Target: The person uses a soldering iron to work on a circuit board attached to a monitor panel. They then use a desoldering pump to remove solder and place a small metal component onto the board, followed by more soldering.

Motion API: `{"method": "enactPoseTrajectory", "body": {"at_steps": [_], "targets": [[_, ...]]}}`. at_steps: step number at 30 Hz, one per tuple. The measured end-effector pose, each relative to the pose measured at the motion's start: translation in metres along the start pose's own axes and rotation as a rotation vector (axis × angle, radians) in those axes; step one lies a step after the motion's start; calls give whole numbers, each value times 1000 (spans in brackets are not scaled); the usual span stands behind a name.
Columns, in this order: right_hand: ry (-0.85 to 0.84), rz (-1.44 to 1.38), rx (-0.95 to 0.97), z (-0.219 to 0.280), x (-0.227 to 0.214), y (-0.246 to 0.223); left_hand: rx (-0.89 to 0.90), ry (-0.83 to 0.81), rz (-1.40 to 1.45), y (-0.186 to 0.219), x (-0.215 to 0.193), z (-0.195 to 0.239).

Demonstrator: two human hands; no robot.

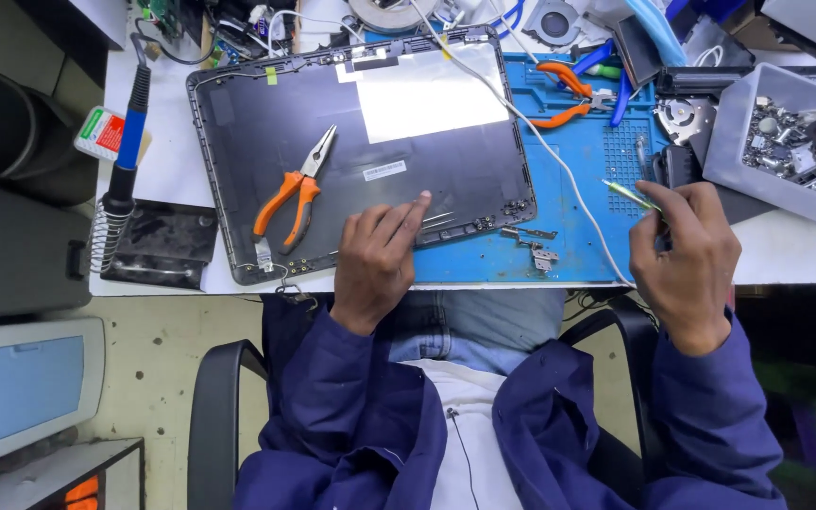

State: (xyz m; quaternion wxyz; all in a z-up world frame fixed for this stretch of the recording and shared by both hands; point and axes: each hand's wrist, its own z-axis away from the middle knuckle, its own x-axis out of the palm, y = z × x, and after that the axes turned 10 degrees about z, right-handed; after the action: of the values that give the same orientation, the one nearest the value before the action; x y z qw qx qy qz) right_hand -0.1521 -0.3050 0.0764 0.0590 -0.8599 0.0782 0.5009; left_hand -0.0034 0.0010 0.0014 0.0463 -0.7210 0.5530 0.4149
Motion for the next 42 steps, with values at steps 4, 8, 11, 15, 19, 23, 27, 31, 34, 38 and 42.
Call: {"method": "enactPoseTrajectory", "body": {"at_steps": [4, 8, 11, 15, 19, 23, 27, 31, 34, 38, 42], "targets": [[4, -215, 2, -2, -5, -17, -43, -58, 7, -4, 7, 10], [-31, -326, 19, -1, -9, -26, -26, -52, 9, -5, 9, 11], [-29, -456, 83, 0, -14, -33, -2, 71, 164, 2, 5, 5], [-14, -664, 137, -3, -22, -46, -36, 71, 199, 0, 7, 7], [101, -665, 24, -13, -32, -61, -43, 48, 125, 4, 3, 2], [202, -611, -82, -39, -29, -78, -79, 87, 273, 21, 2, -16], [253, -860, -101, -66, 0, -99, -99, 148, 493, 31, 19, -26], [118, -973, -2, -70, 33, -98, -143, 129, 443, 25, 41, -22], [33, -1010, -23, -64, 40, -89, -153, 83, 414, 23, 42, -20], [51, -991, -87, -54, 57, -76, -159, 36, 400, 19, 46, -16], [46, -936, -150, -48, 62, -69, -150, -54, 374, 17, 48, -15]]}}
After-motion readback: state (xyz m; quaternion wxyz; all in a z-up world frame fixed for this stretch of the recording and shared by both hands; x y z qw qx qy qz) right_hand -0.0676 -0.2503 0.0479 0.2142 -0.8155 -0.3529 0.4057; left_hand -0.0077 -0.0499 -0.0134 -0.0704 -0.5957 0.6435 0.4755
